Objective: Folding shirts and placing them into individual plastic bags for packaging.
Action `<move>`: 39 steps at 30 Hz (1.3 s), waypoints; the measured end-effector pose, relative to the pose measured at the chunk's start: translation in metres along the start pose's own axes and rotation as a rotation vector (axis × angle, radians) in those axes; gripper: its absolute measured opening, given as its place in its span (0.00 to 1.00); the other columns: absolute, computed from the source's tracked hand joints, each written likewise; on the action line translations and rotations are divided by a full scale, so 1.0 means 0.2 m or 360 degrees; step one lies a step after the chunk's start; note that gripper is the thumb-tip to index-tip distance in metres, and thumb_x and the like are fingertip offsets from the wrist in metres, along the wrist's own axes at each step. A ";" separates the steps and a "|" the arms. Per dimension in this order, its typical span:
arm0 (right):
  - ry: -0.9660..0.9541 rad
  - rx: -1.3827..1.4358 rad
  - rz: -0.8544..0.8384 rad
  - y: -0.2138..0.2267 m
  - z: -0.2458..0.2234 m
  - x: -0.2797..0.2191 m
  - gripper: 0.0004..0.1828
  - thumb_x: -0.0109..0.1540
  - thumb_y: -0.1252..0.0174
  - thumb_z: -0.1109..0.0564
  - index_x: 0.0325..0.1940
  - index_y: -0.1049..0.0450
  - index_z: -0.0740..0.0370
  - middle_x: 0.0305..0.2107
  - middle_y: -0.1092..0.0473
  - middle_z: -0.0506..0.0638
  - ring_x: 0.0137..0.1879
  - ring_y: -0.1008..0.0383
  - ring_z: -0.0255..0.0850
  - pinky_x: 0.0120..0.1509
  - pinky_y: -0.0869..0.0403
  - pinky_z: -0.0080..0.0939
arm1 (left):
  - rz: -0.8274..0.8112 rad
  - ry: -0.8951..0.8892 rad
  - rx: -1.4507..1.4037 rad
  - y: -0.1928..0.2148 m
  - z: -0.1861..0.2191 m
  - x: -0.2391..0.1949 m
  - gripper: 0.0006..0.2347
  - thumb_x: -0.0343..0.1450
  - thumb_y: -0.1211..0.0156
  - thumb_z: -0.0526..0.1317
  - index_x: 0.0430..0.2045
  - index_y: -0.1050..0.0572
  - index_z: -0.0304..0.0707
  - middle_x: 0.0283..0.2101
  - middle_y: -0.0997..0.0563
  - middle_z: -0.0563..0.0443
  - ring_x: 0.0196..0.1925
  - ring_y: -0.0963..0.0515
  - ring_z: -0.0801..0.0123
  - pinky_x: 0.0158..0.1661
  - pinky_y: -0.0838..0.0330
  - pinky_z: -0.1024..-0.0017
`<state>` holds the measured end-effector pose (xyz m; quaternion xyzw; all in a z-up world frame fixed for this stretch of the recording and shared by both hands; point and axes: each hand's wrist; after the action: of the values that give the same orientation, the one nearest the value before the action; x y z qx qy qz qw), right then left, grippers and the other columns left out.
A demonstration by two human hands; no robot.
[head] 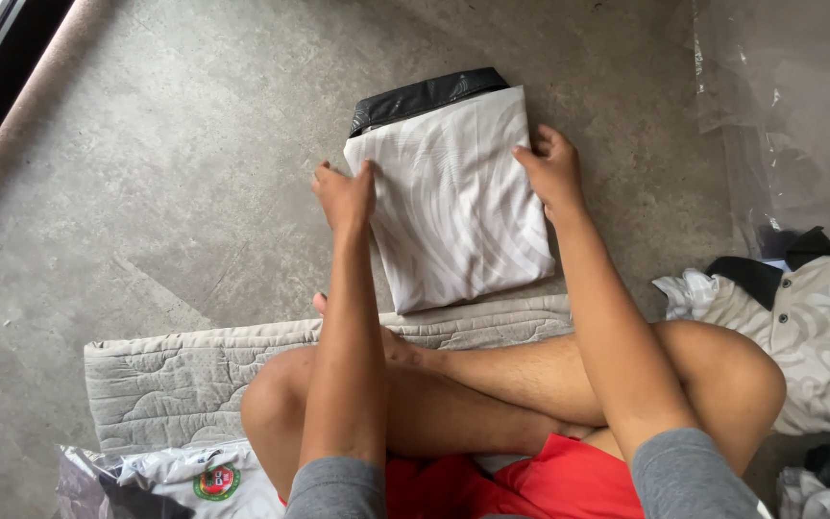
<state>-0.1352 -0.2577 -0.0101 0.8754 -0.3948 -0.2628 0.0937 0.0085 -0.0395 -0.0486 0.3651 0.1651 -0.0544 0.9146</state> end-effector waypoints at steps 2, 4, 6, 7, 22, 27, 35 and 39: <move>0.0004 0.0017 -0.0006 -0.01 0.00 0.04 0.35 0.57 0.39 0.53 0.60 0.45 0.73 0.48 0.36 0.68 0.58 0.36 0.57 0.58 0.32 0.50 | -0.0067 0.0059 -0.0095 -0.03 -0.05 0.06 0.30 0.59 0.36 0.49 0.49 0.39 0.26 0.49 0.33 0.30 0.55 0.32 0.43 0.52 0.36 0.54; 0.0009 0.0031 -0.0018 -0.02 -0.01 0.07 0.37 0.58 0.39 0.52 0.61 0.47 0.74 0.49 0.37 0.69 0.58 0.37 0.58 0.59 0.33 0.51 | -0.0129 0.0121 -0.0193 -0.01 -0.02 0.05 0.30 0.59 0.36 0.49 0.47 0.38 0.24 0.47 0.31 0.27 0.54 0.30 0.42 0.51 0.35 0.52; 0.0025 -0.0026 -0.0059 -0.02 -0.04 0.09 0.33 0.57 0.39 0.49 0.59 0.41 0.71 0.46 0.35 0.67 0.57 0.36 0.56 0.57 0.32 0.50 | -0.0317 0.0020 -0.0198 0.04 0.08 -0.04 0.23 0.60 0.39 0.48 0.39 0.28 0.22 0.38 0.25 0.28 0.48 0.26 0.40 0.43 0.31 0.52; 0.0020 -0.0027 -0.0070 -0.03 -0.02 0.12 0.33 0.57 0.39 0.49 0.59 0.41 0.71 0.46 0.35 0.67 0.57 0.36 0.56 0.57 0.32 0.50 | -0.0311 0.0029 -0.0194 0.04 0.08 -0.03 0.23 0.60 0.39 0.48 0.39 0.28 0.22 0.38 0.25 0.28 0.48 0.26 0.40 0.43 0.31 0.52; -0.0202 0.0481 -0.0360 -0.04 0.04 0.23 0.27 0.53 0.36 0.50 0.51 0.34 0.63 0.39 0.30 0.50 0.46 0.29 0.40 0.50 0.27 0.41 | -0.0606 0.0200 -0.0489 0.12 0.21 -0.09 0.25 0.62 0.38 0.47 0.47 0.32 0.28 0.48 0.28 0.32 0.54 0.31 0.43 0.50 0.37 0.48; -0.0219 0.0294 -0.0357 -0.04 0.08 0.26 0.26 0.54 0.39 0.50 0.52 0.32 0.63 0.40 0.29 0.51 0.47 0.28 0.42 0.48 0.27 0.46 | -0.0664 -0.0087 -0.0513 0.16 0.28 -0.18 0.20 0.69 0.47 0.44 0.49 0.35 0.26 0.50 0.30 0.28 0.55 0.33 0.37 0.52 0.40 0.45; -0.0061 0.0181 -0.0160 -0.05 -0.03 0.12 0.18 0.52 0.39 0.52 0.44 0.29 0.61 0.32 0.31 0.47 0.41 0.30 0.37 0.44 0.29 0.39 | -0.0694 0.0112 -0.0508 0.09 0.18 -0.09 0.23 0.68 0.44 0.48 0.52 0.35 0.32 0.53 0.30 0.33 0.58 0.34 0.42 0.54 0.42 0.46; -0.0085 0.0097 -0.0006 -0.10 0.06 0.18 0.29 0.51 0.35 0.49 0.50 0.35 0.65 0.36 0.33 0.54 0.45 0.31 0.42 0.47 0.30 0.44 | -0.0707 0.0122 -0.0527 0.13 0.21 -0.11 0.23 0.67 0.43 0.48 0.50 0.34 0.32 0.51 0.29 0.33 0.57 0.34 0.43 0.54 0.41 0.47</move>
<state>-0.1091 -0.2701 -0.0422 0.8713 -0.4033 -0.2740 0.0559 0.0055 -0.0510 0.0040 0.1671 0.2821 -0.2119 0.9206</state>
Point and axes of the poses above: each hand's wrist, its own x-axis towards the middle knuckle, its own y-axis out of the back of the hand, z = x × y
